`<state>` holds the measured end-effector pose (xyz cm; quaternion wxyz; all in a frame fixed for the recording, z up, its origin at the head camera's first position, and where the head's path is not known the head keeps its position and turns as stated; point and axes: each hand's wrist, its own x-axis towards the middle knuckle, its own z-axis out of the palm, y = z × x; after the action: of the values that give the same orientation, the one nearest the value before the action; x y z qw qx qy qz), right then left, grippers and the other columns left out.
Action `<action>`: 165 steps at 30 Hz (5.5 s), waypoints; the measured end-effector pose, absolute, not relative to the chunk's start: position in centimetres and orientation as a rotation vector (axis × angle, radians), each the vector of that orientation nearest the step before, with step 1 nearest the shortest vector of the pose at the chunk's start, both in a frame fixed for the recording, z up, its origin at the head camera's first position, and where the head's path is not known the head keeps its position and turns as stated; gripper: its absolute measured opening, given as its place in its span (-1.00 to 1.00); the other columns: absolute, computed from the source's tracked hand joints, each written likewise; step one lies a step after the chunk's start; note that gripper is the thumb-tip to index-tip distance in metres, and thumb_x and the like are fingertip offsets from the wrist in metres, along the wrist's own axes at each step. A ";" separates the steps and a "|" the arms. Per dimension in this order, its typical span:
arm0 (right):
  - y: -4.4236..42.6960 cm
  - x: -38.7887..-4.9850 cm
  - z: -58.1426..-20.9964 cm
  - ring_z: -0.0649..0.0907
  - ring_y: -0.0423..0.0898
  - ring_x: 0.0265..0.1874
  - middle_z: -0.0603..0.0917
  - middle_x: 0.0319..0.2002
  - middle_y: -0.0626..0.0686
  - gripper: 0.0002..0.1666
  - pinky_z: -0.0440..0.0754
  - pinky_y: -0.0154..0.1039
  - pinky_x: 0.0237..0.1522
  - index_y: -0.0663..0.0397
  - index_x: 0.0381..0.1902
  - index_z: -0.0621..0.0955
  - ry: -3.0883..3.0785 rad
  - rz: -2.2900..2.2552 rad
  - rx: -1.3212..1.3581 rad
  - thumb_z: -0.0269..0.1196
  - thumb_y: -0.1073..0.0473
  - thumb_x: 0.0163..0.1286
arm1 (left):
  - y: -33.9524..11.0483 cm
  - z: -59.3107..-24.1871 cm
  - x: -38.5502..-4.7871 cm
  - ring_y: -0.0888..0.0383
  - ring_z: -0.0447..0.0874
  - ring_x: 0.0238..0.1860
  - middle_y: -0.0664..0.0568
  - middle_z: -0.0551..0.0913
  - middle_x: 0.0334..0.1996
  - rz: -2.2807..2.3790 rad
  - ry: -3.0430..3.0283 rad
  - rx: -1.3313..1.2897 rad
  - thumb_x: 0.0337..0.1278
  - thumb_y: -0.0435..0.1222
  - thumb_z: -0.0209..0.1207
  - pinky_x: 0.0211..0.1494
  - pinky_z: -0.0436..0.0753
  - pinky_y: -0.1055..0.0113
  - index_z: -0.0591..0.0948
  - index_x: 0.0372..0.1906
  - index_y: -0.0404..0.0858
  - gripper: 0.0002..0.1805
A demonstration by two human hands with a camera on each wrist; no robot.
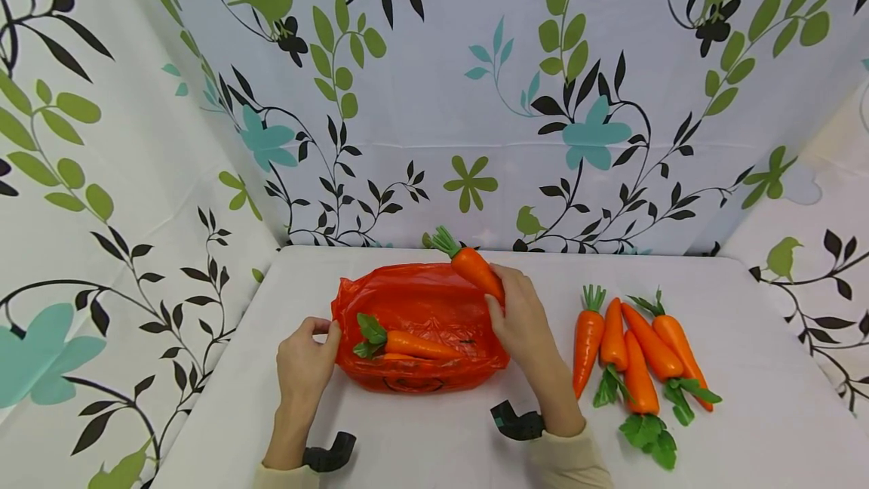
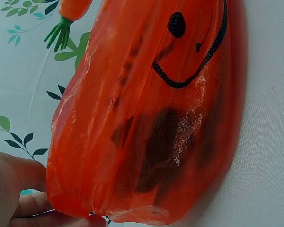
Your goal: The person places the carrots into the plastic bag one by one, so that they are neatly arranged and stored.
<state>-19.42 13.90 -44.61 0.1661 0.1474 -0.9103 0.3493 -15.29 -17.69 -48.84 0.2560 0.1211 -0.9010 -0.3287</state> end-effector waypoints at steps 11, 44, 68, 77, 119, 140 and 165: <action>11.8 -18.9 -44.7 0.55 0.18 0.21 0.59 0.23 0.22 -0.38 0.51 0.17 0.28 0.21 0.32 0.45 -2.591 0.923 0.526 0.33 0.30 0.32 | -17.5 -48.6 -15.3 0.14 0.58 -0.64 -0.17 0.79 -0.43 -0.890 -2.450 0.337 0.22 -0.23 0.26 -0.53 0.62 0.35 0.71 -0.33 -0.35 -0.78; 7.6 -19.5 -49.0 0.57 0.09 0.21 0.64 0.21 0.08 -0.40 0.50 0.10 0.29 0.08 0.29 0.50 -2.759 0.766 0.706 0.35 0.32 0.29 | -17.7 -48.7 -15.2 0.13 0.58 -0.62 -0.16 0.78 -0.44 -0.888 -2.444 0.345 0.23 -0.25 0.23 -0.53 0.60 0.36 0.70 -0.34 -0.35 -0.79; 6.8 -19.6 -50.9 0.48 0.14 0.37 0.56 0.31 0.10 -0.42 0.34 0.26 0.41 0.06 0.35 0.45 -2.935 0.828 0.703 0.21 0.37 0.39 | -17.7 -48.9 -15.3 0.17 0.56 -0.65 -0.16 0.79 -0.45 -0.889 -2.432 0.334 0.21 -0.27 0.24 -0.57 0.53 0.39 0.70 -0.36 -0.34 -0.81; 6.7 -19.6 -50.9 0.48 0.12 0.36 0.57 0.28 0.09 -0.50 0.39 0.22 0.38 0.06 0.28 0.53 -2.976 0.793 0.700 0.26 0.29 0.38 | -17.6 -48.9 -15.4 0.14 0.59 -0.64 -0.15 0.79 -0.45 -0.880 -2.426 0.335 0.20 -0.26 0.24 -0.55 0.54 0.37 0.70 -0.37 -0.34 -0.81; 7.5 -19.3 -49.3 0.54 0.09 0.30 0.60 0.27 0.07 -0.47 0.47 0.09 0.36 0.06 0.31 0.52 -2.870 0.791 0.702 0.27 0.19 0.40 | -17.6 -48.9 -15.3 0.13 0.59 -0.62 -0.19 0.79 -0.41 -0.892 -2.449 0.337 0.24 -0.27 0.23 -0.52 0.62 0.31 0.71 -0.34 -0.36 -0.80; 9.6 -19.0 -46.5 0.57 0.12 0.20 0.63 0.16 0.15 -0.43 0.55 0.09 0.27 0.14 0.27 0.54 -2.702 0.778 0.584 0.36 0.17 0.32 | -17.5 -48.8 -15.3 0.13 0.57 -0.61 -0.19 0.80 -0.38 -0.910 -2.468 0.376 0.25 -0.21 0.22 -0.51 0.63 0.33 0.71 -0.30 -0.34 -0.76; 14.3 -20.3 -45.9 0.56 0.21 0.02 0.62 0.05 0.27 -0.46 0.60 0.15 0.05 0.24 0.24 0.53 -2.499 0.795 0.139 0.30 0.15 0.36 | -17.6 -48.9 -15.3 0.10 0.61 -0.57 -0.19 0.79 -0.38 -0.912 -2.462 0.362 0.24 -0.27 0.22 -0.47 0.66 0.28 0.72 -0.30 -0.36 -0.80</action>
<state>-20.29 14.32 -45.87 0.2549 0.0511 -0.9201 0.2929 -15.26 -17.60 -48.87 0.2430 0.1325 -0.9012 -0.3336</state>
